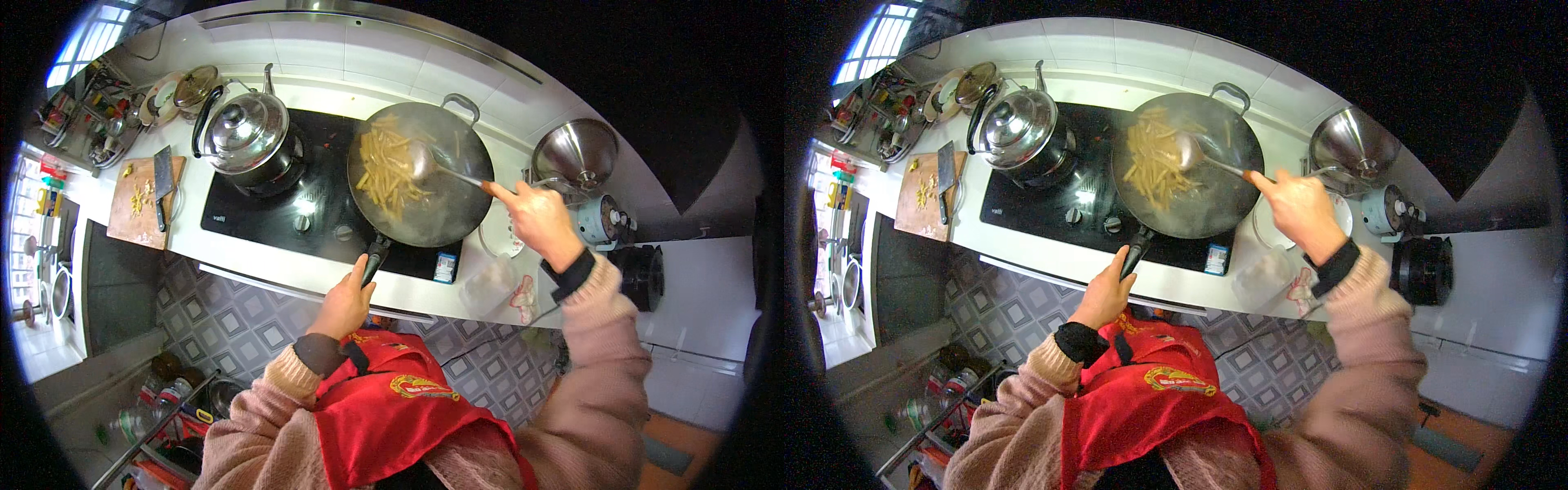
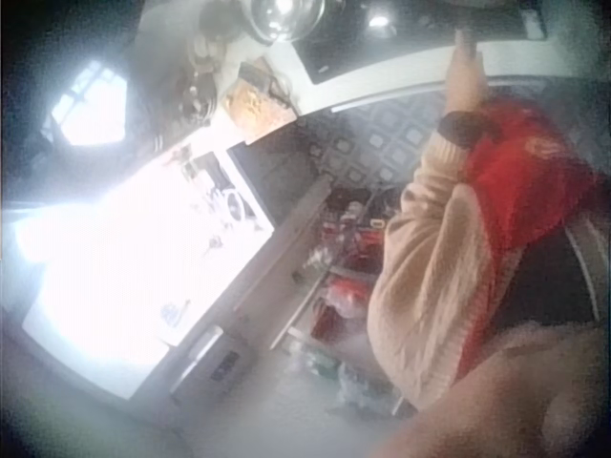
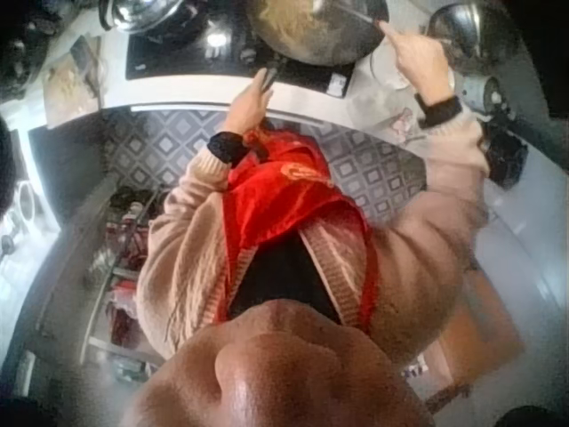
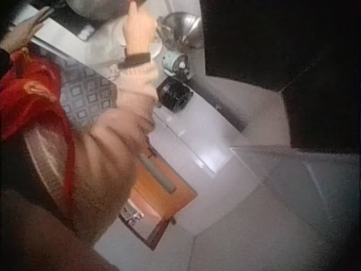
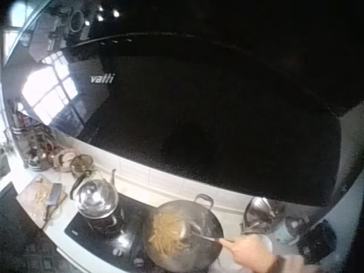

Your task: The person washes a clear plastic container and its lid under running water at the sink, then moves to the stove to stir-fry food in a wok using a spatula. The person also retrieves a container from the refrigerator and places it on the counter.

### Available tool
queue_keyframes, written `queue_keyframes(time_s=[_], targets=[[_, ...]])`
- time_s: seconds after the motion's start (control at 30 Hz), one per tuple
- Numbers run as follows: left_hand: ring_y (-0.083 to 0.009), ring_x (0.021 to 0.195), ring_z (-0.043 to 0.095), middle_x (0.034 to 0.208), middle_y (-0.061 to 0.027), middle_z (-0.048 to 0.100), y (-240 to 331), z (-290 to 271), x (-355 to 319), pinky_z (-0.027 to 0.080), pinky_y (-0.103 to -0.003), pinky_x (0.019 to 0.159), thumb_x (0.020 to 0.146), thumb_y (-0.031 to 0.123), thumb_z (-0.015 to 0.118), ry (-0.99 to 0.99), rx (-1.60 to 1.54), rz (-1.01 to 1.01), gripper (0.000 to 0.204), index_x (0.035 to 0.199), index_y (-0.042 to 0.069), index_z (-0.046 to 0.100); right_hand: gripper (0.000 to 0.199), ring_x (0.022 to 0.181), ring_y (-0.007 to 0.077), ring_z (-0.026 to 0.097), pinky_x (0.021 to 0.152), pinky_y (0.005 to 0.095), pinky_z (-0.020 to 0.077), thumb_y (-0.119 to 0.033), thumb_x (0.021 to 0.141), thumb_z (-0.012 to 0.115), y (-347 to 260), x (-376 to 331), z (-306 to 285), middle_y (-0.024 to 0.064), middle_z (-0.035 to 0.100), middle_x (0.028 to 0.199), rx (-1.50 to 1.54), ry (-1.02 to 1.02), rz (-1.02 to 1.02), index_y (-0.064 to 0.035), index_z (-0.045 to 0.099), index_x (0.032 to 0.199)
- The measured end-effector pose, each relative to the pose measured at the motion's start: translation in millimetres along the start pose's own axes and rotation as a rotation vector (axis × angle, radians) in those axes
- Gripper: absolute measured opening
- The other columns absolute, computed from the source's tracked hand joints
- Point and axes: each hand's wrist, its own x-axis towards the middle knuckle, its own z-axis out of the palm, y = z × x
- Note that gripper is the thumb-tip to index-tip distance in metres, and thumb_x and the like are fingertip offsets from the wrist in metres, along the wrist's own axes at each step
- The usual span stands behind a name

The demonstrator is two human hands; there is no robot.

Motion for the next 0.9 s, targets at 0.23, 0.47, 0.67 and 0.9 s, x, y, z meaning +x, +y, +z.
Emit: queue_keyframes(time_s=[0.23, 0.47, 0.67, 0.9], targets=[[-0.0481, 0.096, 0.063, 0.105, -0.0303, 0.065, 3.1, -1.5, 0.1, 0.05, -0.051, 0.082, 0.096, 0.022, 0.059, -0.031, 0.004, -0.031, 0.06, 0.149, 0.008, 0.034, 0.034, 0.074, 0.0366, 0.068, 0.067, 0.0469, 0.054, -0.014, 0.088, 0.063, 8.6, -41.9, -47.7, 0.0194, 0.068, 0.087, 0.373, -0.511, 0.101, -0.0159, 0.067, 0.121], [-0.0479, 0.092, 0.064, 0.106, -0.0288, 0.065, -1.5, 1.8, 0.2, 0.05, -0.054, 0.08, 0.096, 0.024, 0.059, 0.002, 0.016, 0.015, 0.061, 0.149, 0.009, 0.033, 0.037, 0.071, 0.0326, 0.065, 0.067, 0.0418, 0.0525, -0.018, 0.094, 0.061, -52.8, -11.2, 22.1, 0.019, 0.065, 0.076, 0.943, -0.174, 0.353, -0.0057, 0.061, 0.129], [-0.0482, 0.09, 0.064, 0.105, -0.0294, 0.065, -2.6, 1.8, -0.5, 0.051, -0.054, 0.078, 0.096, 0.023, 0.06, 0.018, 0.009, 0.05, 0.061, 0.149, 0.009, 0.033, 0.039, 0.065, 0.024, 0.064, 0.066, 0.0383, 0.0514, -0.02, 0.094, 0.062, -17.4, -0.1, 25.7, 0.0133, 0.067, 0.074, 1.035, -0.203, 0.525, -0.0038, 0.062, 0.13], [-0.0473, 0.092, 0.064, 0.106, -0.028, 0.065, 0.4, 0.9, -0.7, 0.051, -0.053, 0.079, 0.096, 0.024, 0.06, 0.007, 0.017, 0.015, 0.06, 0.148, 0.009, 0.035, 0.034, 0.076, 0.0394, 0.067, 0.068, 0.05, 0.0521, -0.013, 0.086, 0.062, -24.5, -21.6, -8.8, 0.0207, 0.068, 0.081, 0.444, -0.186, 0.232, -0.0112, 0.067, 0.119]])
